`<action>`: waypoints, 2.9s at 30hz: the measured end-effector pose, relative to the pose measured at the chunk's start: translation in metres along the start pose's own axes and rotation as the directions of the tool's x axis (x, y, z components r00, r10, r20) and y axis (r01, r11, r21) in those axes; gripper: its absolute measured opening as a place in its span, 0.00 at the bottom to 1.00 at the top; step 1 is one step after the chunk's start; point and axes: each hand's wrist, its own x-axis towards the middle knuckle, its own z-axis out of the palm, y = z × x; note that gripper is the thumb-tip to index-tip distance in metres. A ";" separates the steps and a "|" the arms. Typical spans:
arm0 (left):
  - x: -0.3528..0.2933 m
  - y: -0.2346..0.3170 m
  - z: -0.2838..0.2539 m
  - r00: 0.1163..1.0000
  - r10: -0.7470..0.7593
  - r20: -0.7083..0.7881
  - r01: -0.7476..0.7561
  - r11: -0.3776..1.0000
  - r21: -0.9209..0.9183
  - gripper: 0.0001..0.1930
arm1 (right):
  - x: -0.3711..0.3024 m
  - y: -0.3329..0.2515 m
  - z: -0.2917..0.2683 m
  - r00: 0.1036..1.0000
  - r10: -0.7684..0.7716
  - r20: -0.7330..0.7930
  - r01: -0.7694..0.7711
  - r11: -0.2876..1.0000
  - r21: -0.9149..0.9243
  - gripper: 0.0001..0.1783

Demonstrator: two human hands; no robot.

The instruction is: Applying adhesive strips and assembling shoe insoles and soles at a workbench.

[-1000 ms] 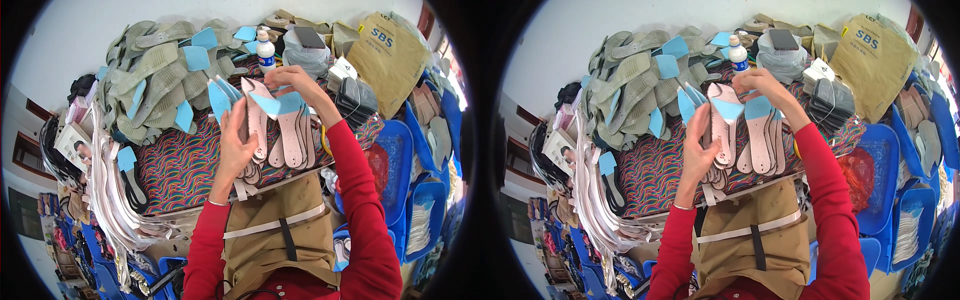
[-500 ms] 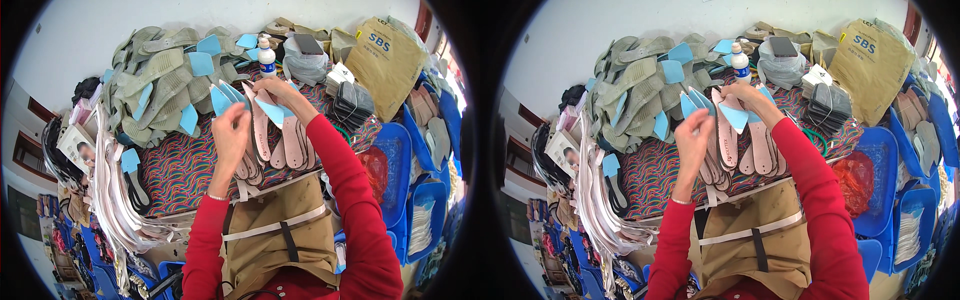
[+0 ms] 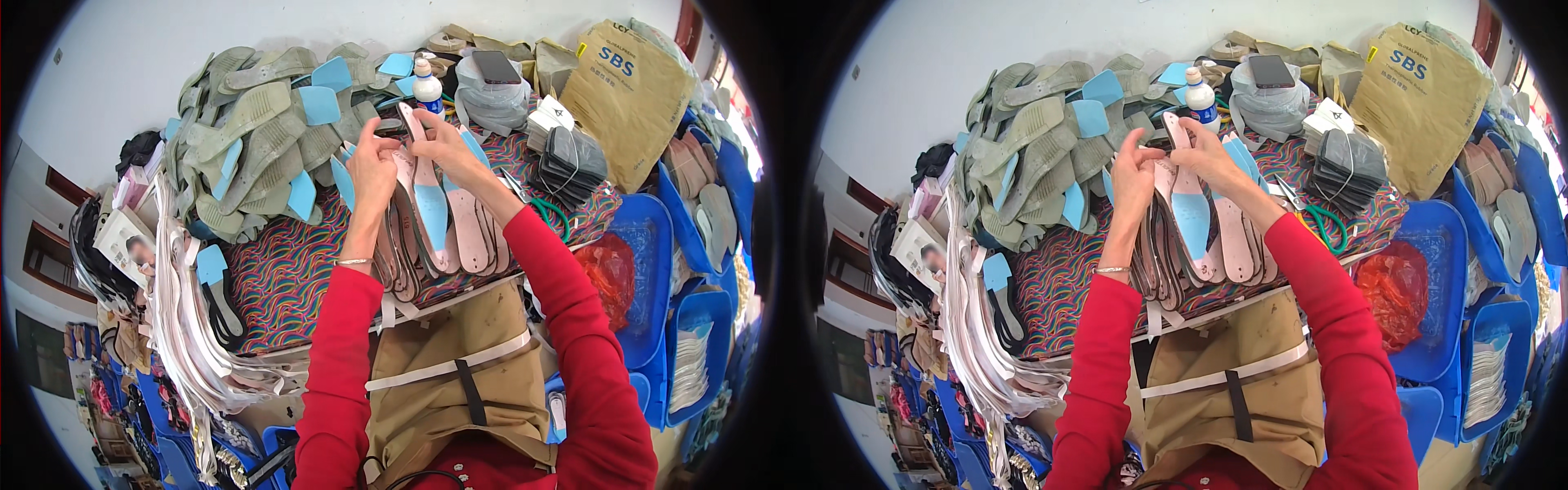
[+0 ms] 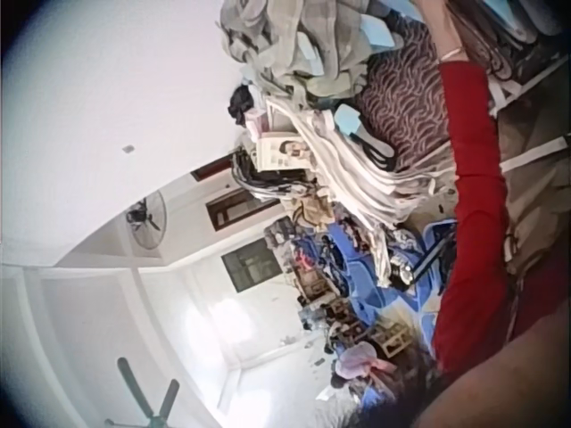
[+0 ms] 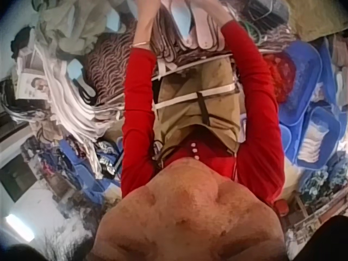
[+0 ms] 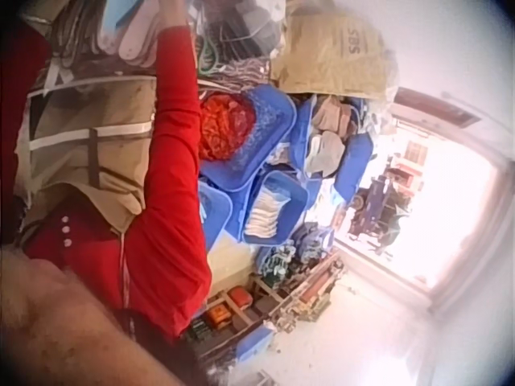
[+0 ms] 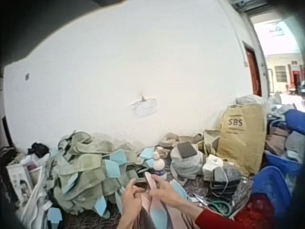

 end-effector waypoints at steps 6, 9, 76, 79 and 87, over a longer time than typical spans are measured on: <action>0.005 -0.002 0.001 0.997 0.036 0.066 -0.044 0.990 0.133 0.23 | -0.018 -0.027 -0.001 1.000 -0.020 -0.010 0.021 0.996 0.082 0.47; -0.002 0.001 0.005 0.993 0.059 0.101 -0.076 0.982 0.171 0.24 | -0.021 -0.024 0.012 0.991 -0.005 -0.130 0.012 0.999 0.053 0.47; -0.114 0.024 -0.060 0.923 -0.372 0.095 0.382 0.867 -0.320 0.36 | -0.151 -0.006 0.077 0.952 -0.303 0.041 0.248 0.687 -0.683 0.34; -0.118 0.021 -0.066 0.901 -0.406 0.151 0.432 0.813 -0.391 0.38 | -0.147 -0.002 0.065 0.958 -0.281 0.064 0.241 0.657 -0.715 0.36; -0.123 0.021 -0.015 0.988 -0.143 -0.056 0.142 0.990 -0.020 0.40 | -0.134 -0.014 0.013 0.941 -0.311 -0.137 0.051 0.527 -0.848 0.28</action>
